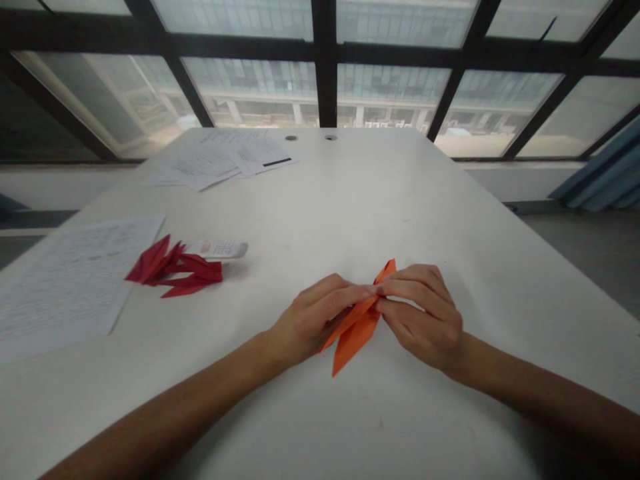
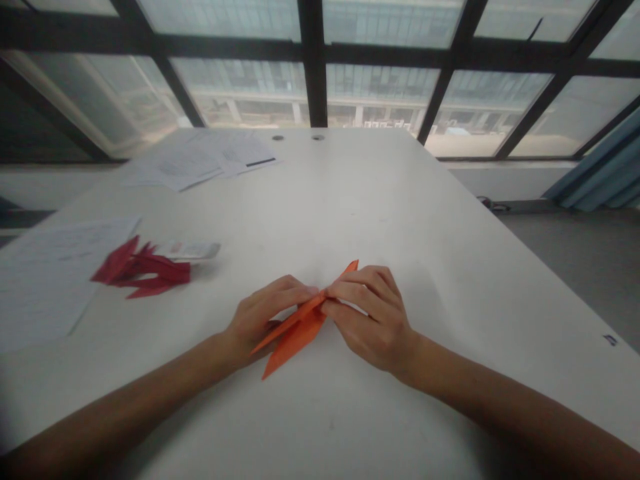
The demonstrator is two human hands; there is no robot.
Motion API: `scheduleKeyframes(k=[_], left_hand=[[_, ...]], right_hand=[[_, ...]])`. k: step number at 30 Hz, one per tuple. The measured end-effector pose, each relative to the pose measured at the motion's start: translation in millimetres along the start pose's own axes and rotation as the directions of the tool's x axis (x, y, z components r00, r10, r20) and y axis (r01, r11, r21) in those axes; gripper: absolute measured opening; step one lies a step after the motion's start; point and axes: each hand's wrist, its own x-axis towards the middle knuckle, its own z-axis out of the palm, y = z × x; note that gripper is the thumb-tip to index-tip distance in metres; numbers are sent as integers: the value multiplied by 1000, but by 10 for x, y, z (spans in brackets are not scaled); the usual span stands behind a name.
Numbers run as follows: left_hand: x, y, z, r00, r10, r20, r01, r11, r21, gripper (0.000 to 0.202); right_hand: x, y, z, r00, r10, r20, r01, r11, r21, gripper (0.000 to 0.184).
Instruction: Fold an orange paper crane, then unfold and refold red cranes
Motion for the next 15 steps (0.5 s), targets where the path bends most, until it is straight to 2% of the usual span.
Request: scheduleKeyframes(k=[2,3,4,5,6,8,10,11,13,15], left_hand=[[4,14,27,997,-56,-45,56,998,-15,37],[5,14,48,989,-124,-81,121,992,-44,39],[5,10,73,970,-211,-120,200,975,-94,41],[6,1,99,940,-309,-144,284,944,-169,43],[9,-10,125,915,-378,-140,332,904,-270,46],[21,-31,167,879,-464,-112,374,814,-444,50],[41,-38,189,863,-498,-89,373,745,-552,50],[53,-35,193,857,-508,-83,372,722,-583,49],[78,-18,193,853,-518,-67,368,688,-625,44],[101,4,189,853,-520,-56,365,668,-648,40]], right_hand=[[44,-20,-3,999,47,1,-47,998,42,27],[69,-29,-4,994,108,13,-108,991,76,25],[94,-35,-4,980,195,38,-199,973,119,21],[115,-37,-1,947,310,85,-320,933,165,16],[130,-35,3,892,426,152,-451,866,217,10],[142,-19,19,747,591,304,-664,675,321,3],[140,-2,33,642,644,416,-765,504,401,7],[140,3,37,617,650,444,-784,457,420,8],[148,-2,32,615,647,450,-786,458,415,9],[166,-25,15,654,631,418,-756,534,377,10]])
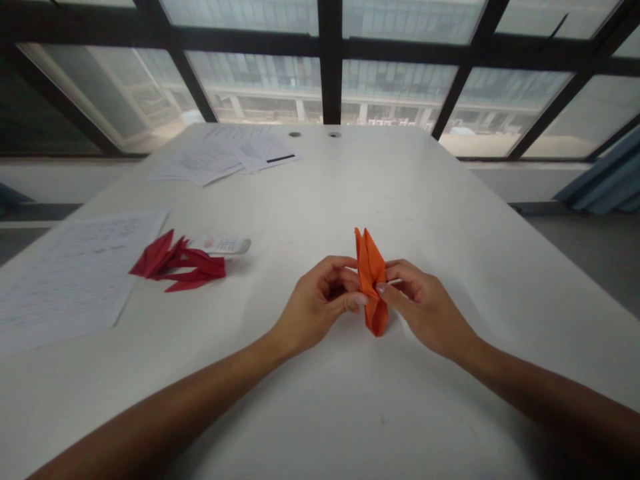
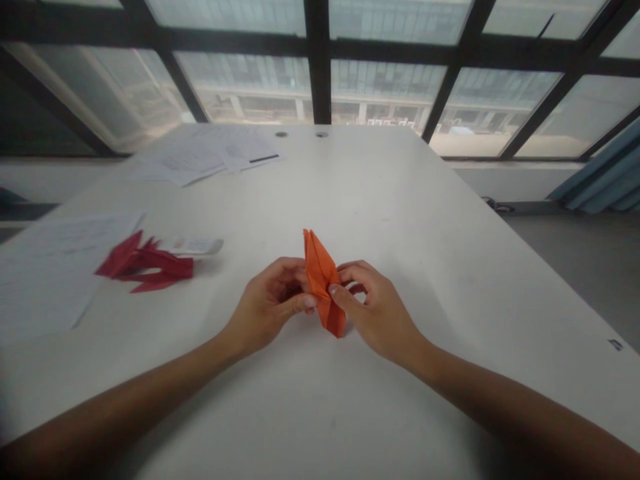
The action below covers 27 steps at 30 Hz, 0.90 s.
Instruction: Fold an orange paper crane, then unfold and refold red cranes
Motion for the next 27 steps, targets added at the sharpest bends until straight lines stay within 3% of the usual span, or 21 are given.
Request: scheduleKeyframes(k=[3,6,15,21,24,27], left_hand=[[4,28,19,1000,-15,2,15,1000,-16,37],[2,42,22,999,-36,-17,36,999,8,36],[17,34,-29,999,-39,-7,39,999,15,26],[31,35,-37,998,-43,36,44,998,-36,21],[39,46,-11,998,-52,33,54,997,-63,18],[40,59,39,998,-53,18,54,995,-83,17]], right_hand=[[-30,-59,3,998,-60,13,61,994,-85,18],[-64,-106,11,998,-18,57,23,995,-92,18],[-72,-125,12,993,37,112,-41,999,30,9],[-63,-96,-14,997,5,72,-3,999,-34,18],[-87,-69,43,999,15,38,-18,997,81,9],[-126,-32,108,994,-5,-107,25,983,184,29]])
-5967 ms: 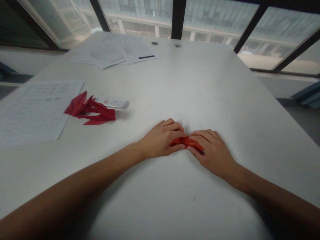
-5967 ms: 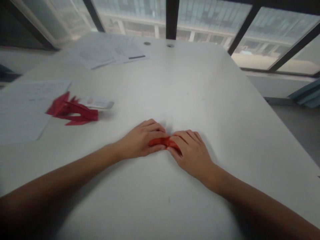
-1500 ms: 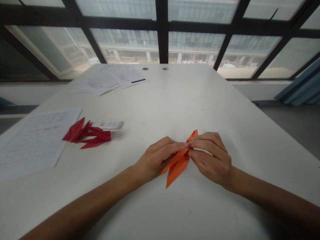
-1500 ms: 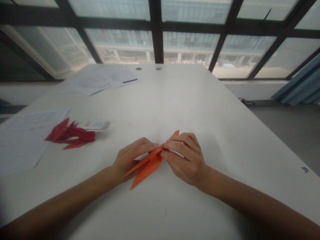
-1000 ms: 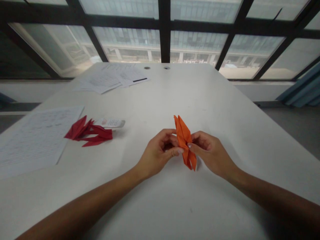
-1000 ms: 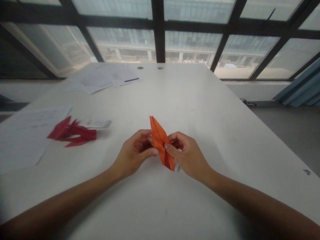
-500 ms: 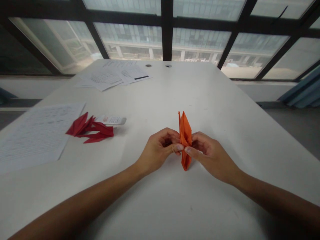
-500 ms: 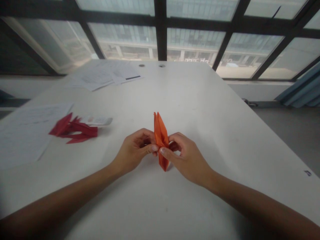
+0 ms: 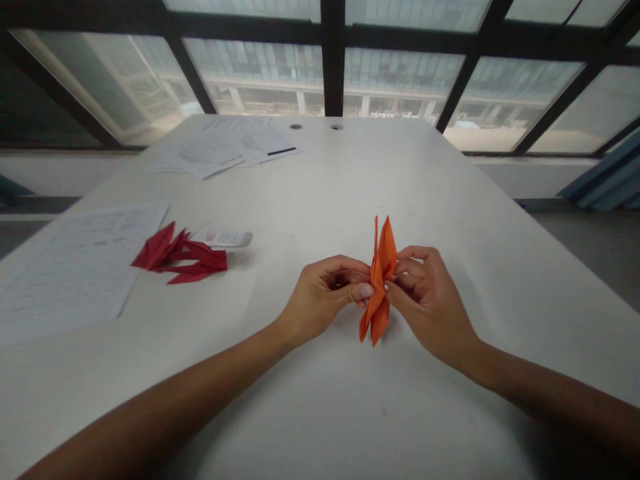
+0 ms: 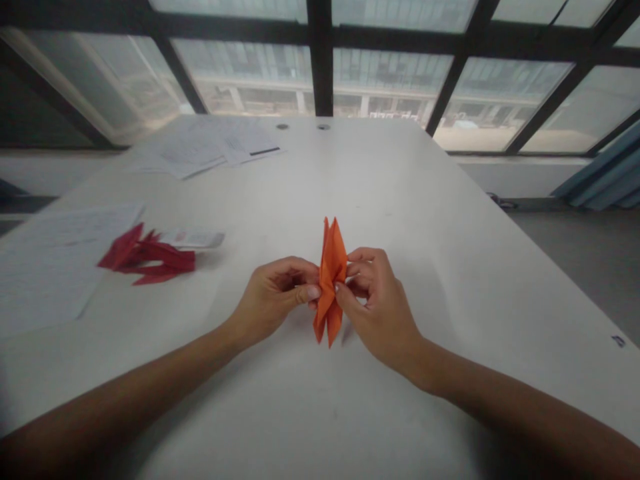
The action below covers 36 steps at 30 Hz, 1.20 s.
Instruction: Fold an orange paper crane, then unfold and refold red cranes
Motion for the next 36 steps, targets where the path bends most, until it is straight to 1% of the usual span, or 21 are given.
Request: scheduleKeyframes(k=[2,3,5,7,9,11,15,18,20,23,25,27,29,31,36], left_hand=[[-4,10,36,1000,6,-7,-6,1000,-3,17],[-7,16,50,1000,7,-11,-7,1000,-3,17],[-10,26,66,1000,3,-20,-3,1000,-1,17],[-10,29,66,999,1,-33,-1,1000,6,17],[-6,22,57,999,3,-53,-1,1000,21,17],[-4,11,44,997,2,-72,1,999,44,17],[-9,-1,24,998,1,-65,6,995,98,18],[-17,2,14,997,14,-71,-2,986,165,17],[-18,2,10,993,52,-108,-23,967,253,17],[-12,-6,6,979,137,-149,-73,926,369,13],[-8,-16,9,976,151,-156,-88,931,355,10],[-8,-27,20,977,140,-159,-91,956,280,11],[-14,-37,36,978,137,-156,-104,973,204,18],[-23,-47,52,976,156,-152,-131,978,163,25],[-43,-75,70,958,237,-163,-213,965,155,37]], right_hand=[[-23,18,5,994,-98,-49,96,995,-42,25],[-29,18,-3,986,-160,-47,154,982,-105,21],[-32,-1,-28,965,-263,-6,252,930,-267,14],[-27,-34,-48,952,-303,40,294,877,-380,13],[-21,-63,-48,958,-280,63,283,886,-368,11],[-16,-69,-35,969,-238,64,246,921,-303,12],[11,-22,-29,991,-127,47,135,962,-239,17],[45,5,-57,996,-40,81,53,984,-171,18],[65,2,-73,996,-4,95,16,991,-131,15],[78,-15,-80,996,18,93,-11,997,-74,10],[80,-19,-77,995,23,99,-19,999,-45,10],[82,-14,-76,994,30,102,-27,999,-29,10],[87,0,-80,994,35,106,-33,999,-19,9],[94,19,-89,993,28,117,-28,1000,-5,9],[119,75,-101,993,-6,122,-4,997,82,9]])
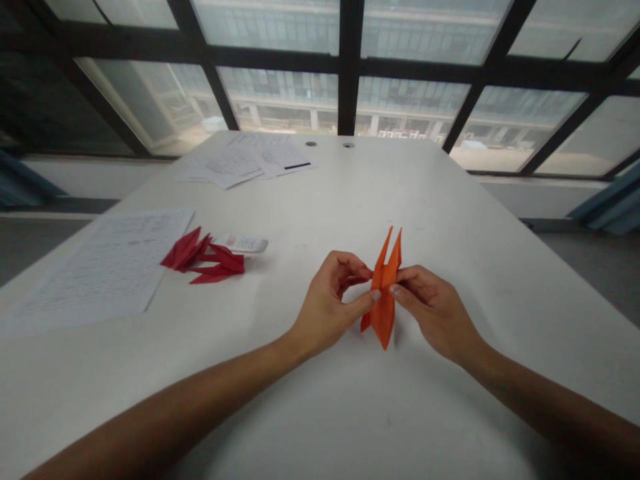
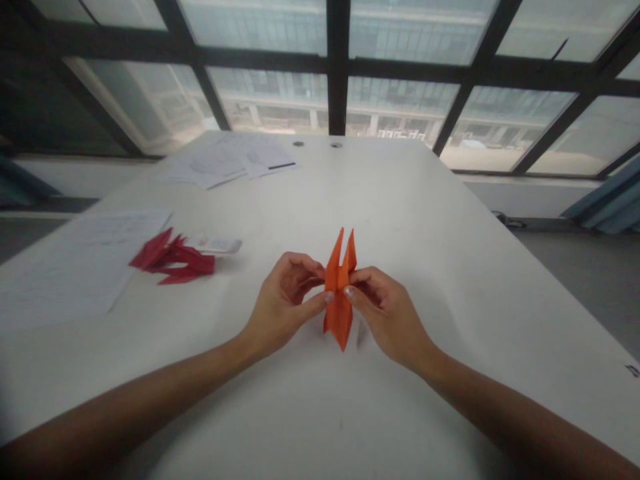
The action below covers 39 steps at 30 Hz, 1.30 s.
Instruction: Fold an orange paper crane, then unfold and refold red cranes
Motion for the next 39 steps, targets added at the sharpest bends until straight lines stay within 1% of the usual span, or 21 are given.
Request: scheduleKeyframes(k=[3,6,8,10,13,18,20,22,25,27,30,33,35,37,39], left_hand=[[-9,-3,-7,1000,24,10,-24,999,37,40],[-20,15,-16,999,24,37,-29,988,150,37],[-29,34,-16,999,23,46,-31,984,175,35],[-35,51,-8,998,21,59,-28,991,132,33],[-34,65,8,998,-11,63,6,998,70,32],[-22,38,15,996,-88,-14,89,991,100,34],[-21,15,15,994,-105,-23,107,988,110,35],[-23,-6,16,994,-105,-22,107,988,113,37],[-31,-16,17,994,-104,-30,106,989,105,39],[-34,-6,17,993,-117,-30,119,989,88,40],[-23,9,14,985,-173,-19,174,984,35,46],[6,1,0,969,-247,-11,247,969,6,52],[28,-18,-16,961,-277,-16,277,961,26,43],[46,-40,-37,957,-288,-24,289,956,46,31],[60,-62,-58,955,-296,-30,297,953,52,28]], right_hand=[[6,23,0,1000,-6,-19,6,1000,14,10],[-2,34,-1,1000,-6,-18,7,1000,17,11],[-9,39,-4,1000,-1,-10,2,1000,29,11],[-13,45,-4,1000,1,1,-1,999,44,11],[-9,60,-1,1000,6,0,-6,999,48,11],[9,99,5,998,38,-44,-36,998,45,14],[14,109,8,997,59,-53,-57,997,45,17],[15,114,15,995,94,-43,-92,995,27,19],[14,115,37,990,137,6,-138,990,18,23],[12,121,50,991,130,23,-131,991,36,22],[11,147,48,996,85,-9,-85,994,65,20],[16,182,21,996,65,-53,-63,997,38,33],[23,195,8,996,74,-44,-74,997,-5,38],[34,195,8,995,99,-14,-99,995,-26,33],[48,187,20,991,135,5,-135,991,-2,25]])
